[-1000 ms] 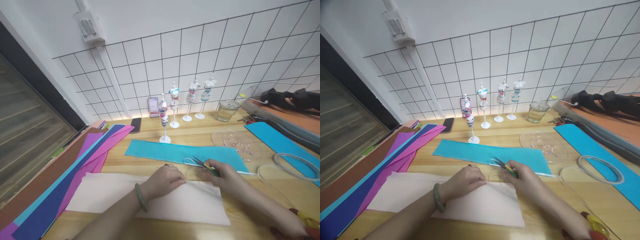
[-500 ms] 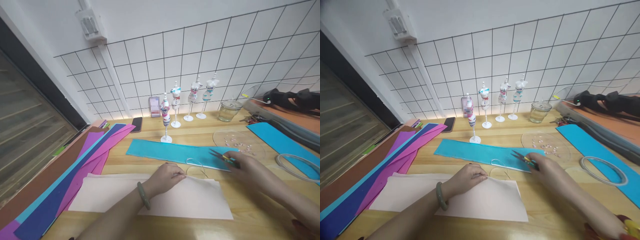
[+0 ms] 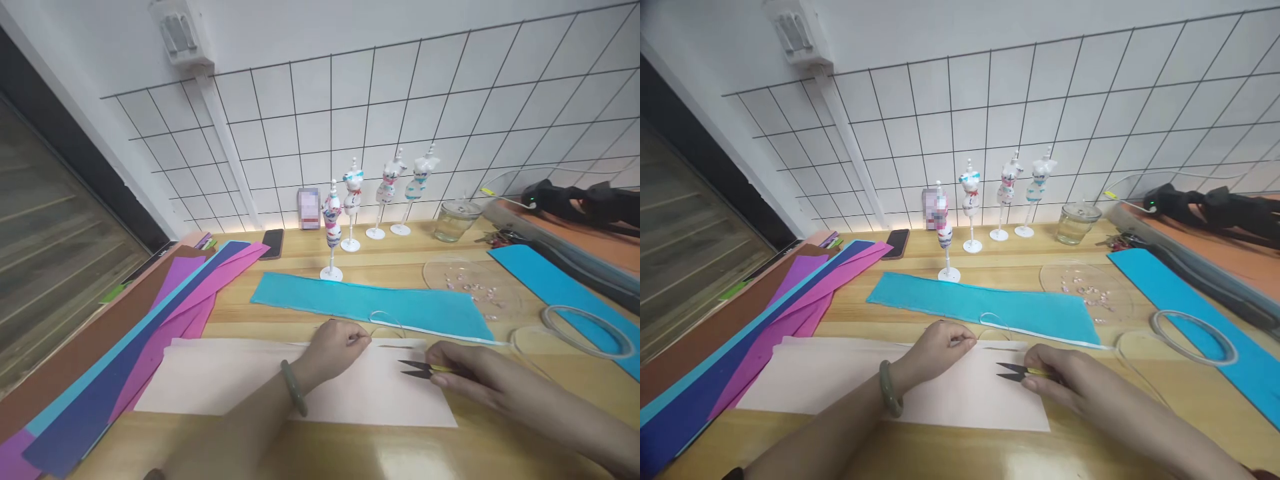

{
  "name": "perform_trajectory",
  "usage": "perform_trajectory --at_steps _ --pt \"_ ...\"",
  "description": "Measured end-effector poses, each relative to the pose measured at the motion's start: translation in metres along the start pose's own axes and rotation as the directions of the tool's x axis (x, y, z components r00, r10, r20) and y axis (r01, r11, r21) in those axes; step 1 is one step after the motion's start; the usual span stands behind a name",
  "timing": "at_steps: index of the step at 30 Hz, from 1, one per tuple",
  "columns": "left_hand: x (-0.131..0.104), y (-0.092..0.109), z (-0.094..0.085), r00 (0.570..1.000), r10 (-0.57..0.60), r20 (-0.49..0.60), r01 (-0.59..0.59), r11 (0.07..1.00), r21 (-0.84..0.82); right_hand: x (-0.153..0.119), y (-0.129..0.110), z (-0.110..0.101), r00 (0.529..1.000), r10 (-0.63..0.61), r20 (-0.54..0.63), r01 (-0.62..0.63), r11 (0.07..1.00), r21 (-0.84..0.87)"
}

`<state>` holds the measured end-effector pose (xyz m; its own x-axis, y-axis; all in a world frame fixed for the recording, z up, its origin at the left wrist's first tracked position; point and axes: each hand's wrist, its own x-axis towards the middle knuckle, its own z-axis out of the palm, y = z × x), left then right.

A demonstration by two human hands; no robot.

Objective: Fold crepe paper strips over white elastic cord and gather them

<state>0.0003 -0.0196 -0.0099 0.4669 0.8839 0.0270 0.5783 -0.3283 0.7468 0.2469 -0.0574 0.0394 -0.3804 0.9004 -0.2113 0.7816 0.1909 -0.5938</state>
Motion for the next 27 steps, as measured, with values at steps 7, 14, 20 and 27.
perform_trajectory --at_steps 7,14,20,27 --pt "-0.006 -0.003 -0.003 1.000 0.026 0.008 -0.025 0.993 -0.114 0.027 -0.016 0.003 0.988 0.091 0.124 -0.070 0.985 -0.160" --pt "-0.009 -0.003 -0.005 1.000 0.017 -0.009 -0.018 0.991 -0.136 0.038 -0.019 0.006 0.988 0.049 0.148 -0.028 0.989 -0.143" --pt "-0.008 -0.006 -0.005 1.000 -0.006 0.006 0.007 0.990 -0.143 0.034 -0.004 0.002 0.987 0.077 0.138 -0.054 0.985 -0.163" --pt "-0.008 -0.007 -0.004 0.998 0.057 -0.007 -0.057 0.980 -0.189 0.036 -0.019 0.011 0.988 0.082 0.131 -0.065 0.990 -0.128"
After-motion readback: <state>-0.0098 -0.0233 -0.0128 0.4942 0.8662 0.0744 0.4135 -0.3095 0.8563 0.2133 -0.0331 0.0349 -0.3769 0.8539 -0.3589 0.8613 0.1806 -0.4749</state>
